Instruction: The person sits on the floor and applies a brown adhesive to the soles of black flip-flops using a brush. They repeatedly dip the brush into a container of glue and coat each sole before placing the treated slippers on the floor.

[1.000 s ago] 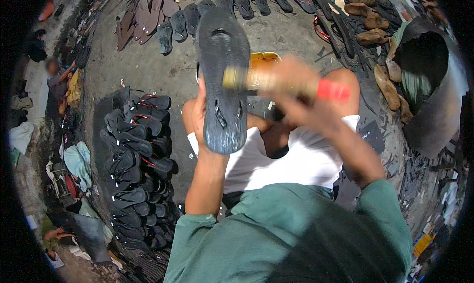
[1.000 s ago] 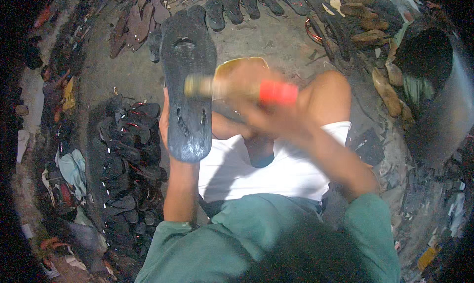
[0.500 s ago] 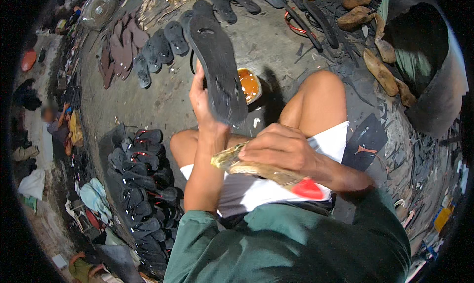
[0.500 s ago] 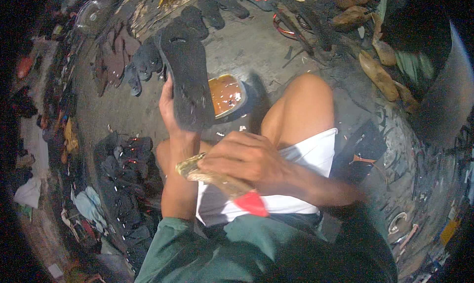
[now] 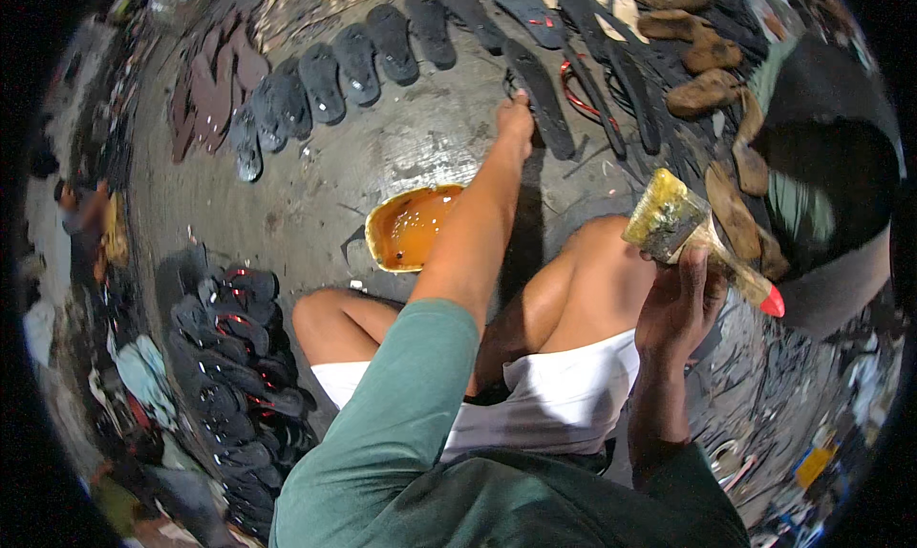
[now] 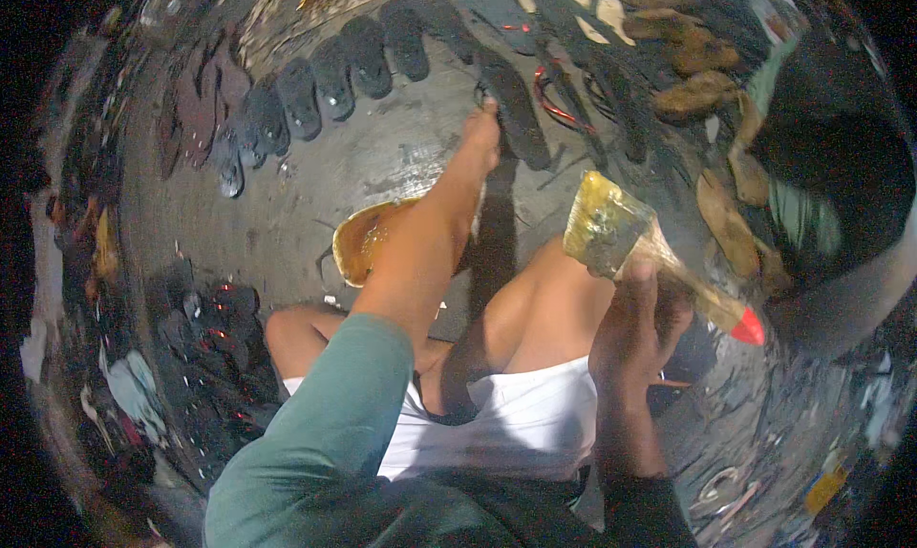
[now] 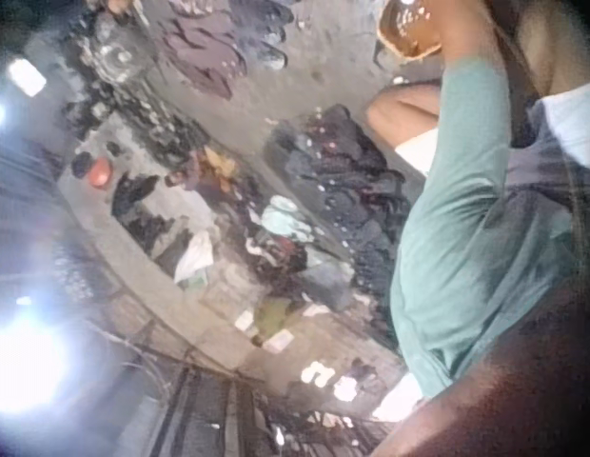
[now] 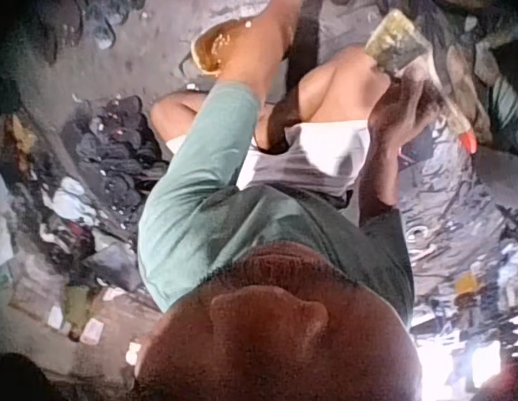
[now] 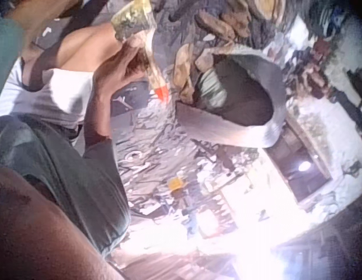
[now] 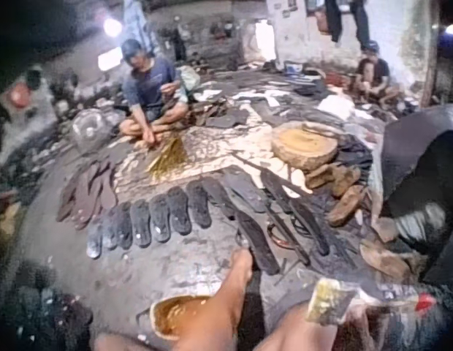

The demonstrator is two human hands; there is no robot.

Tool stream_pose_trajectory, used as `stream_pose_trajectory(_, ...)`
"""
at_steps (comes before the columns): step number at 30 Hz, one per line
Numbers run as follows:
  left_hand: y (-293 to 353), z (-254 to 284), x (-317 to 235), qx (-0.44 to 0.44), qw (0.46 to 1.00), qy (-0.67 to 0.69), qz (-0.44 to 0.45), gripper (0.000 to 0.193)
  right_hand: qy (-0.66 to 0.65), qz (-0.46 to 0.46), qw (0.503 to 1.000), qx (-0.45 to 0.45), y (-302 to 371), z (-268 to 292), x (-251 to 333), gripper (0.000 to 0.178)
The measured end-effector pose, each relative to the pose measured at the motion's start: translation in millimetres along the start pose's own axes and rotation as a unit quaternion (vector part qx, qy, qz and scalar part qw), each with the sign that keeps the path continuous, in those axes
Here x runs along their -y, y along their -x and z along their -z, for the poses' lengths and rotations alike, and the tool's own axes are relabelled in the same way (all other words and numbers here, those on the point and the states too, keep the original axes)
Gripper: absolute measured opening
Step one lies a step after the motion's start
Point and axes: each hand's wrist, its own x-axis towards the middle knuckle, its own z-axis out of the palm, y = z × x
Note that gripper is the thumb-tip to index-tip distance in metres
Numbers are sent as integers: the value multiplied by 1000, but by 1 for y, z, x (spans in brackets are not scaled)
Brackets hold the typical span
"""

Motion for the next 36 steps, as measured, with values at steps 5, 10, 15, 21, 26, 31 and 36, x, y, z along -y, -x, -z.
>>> stream_pose_trajectory(5, 44, 47, -20, -69, 997, -23, -27, 40, 212, -25, 970, 117, 0, -41, -17, 37)
stream_pose_trajectory(10, 249, 176, -119, -22, 970, 75, -229, 46, 270, -45, 919, 283, 14, -129, -55, 53)
stream_pose_trajectory(15, 433, 403, -108, -513, 762, -111, -378, 33, 483, 341, 670, 450, 34, -156, -181, 59)
stream_pose_trajectory(21, 643, 629, -3, -822, 391, -351, -221, 42, 491, 268, 637, 531, 42, -171, -147, 42)
stream_pose_trajectory(26, 724, 680, 9, -890, 305, -338, -18, 49, 436, 261, 700, 502, 46, -147, -98, 37)
stream_pose_trajectory(31, 788, 728, 40, -954, 206, -219, -18, 53, 526, 82, 658, 532, 39, -84, -118, 41)
stream_pose_trajectory(36, 836, 749, 51, -891, 291, -293, 191, 49, 481, 161, 686, 521, 50, -86, -116, 41)
